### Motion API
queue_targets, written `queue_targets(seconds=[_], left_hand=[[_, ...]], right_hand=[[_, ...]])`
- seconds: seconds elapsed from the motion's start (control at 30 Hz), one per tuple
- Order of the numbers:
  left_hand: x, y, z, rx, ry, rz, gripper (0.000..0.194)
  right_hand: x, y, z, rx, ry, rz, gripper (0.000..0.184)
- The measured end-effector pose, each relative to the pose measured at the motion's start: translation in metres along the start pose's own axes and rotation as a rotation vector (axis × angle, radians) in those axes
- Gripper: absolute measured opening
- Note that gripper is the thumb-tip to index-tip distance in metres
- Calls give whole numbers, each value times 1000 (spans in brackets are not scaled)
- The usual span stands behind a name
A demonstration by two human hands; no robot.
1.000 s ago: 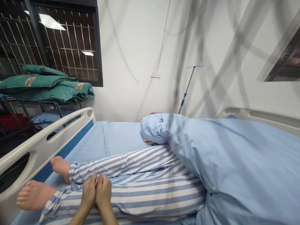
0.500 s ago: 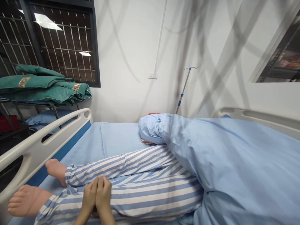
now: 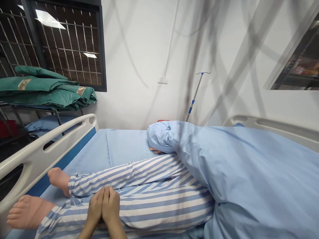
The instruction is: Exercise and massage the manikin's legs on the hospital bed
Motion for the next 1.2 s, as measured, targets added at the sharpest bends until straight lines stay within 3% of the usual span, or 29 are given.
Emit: queue_targets(seconds=[0.17, 0.57, 0.73, 1.0, 1.2], left_hand=[[6, 1, 1, -3, -28, -77, 43], [50, 27, -1, 11, -58, -301, 45], [32, 19, -7, 134, -97, -212, 44], [14, 14, -6, 85, -24, -28, 49], [4, 16, -2, 88, -51, -60, 46]], right_hand=[[9, 4, -5, 31, -13, -110, 37], [17, -4, 1, 115, 116, 110, 44], [17, -4, -1, 94, 114, 103, 41], [19, 0, 1, 16, 89, 68, 38], [-3, -17, 7, -21, -12, -258, 37]])
Point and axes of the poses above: each hand's wrist, its own z-axis towards the middle knuckle, its own y-axis out of the palm, x = y × z, the point moved 6 cm from there along z, towards the middle knuckle, and after that the axes turned 9 degrees about -z, right-handed, at the moved point
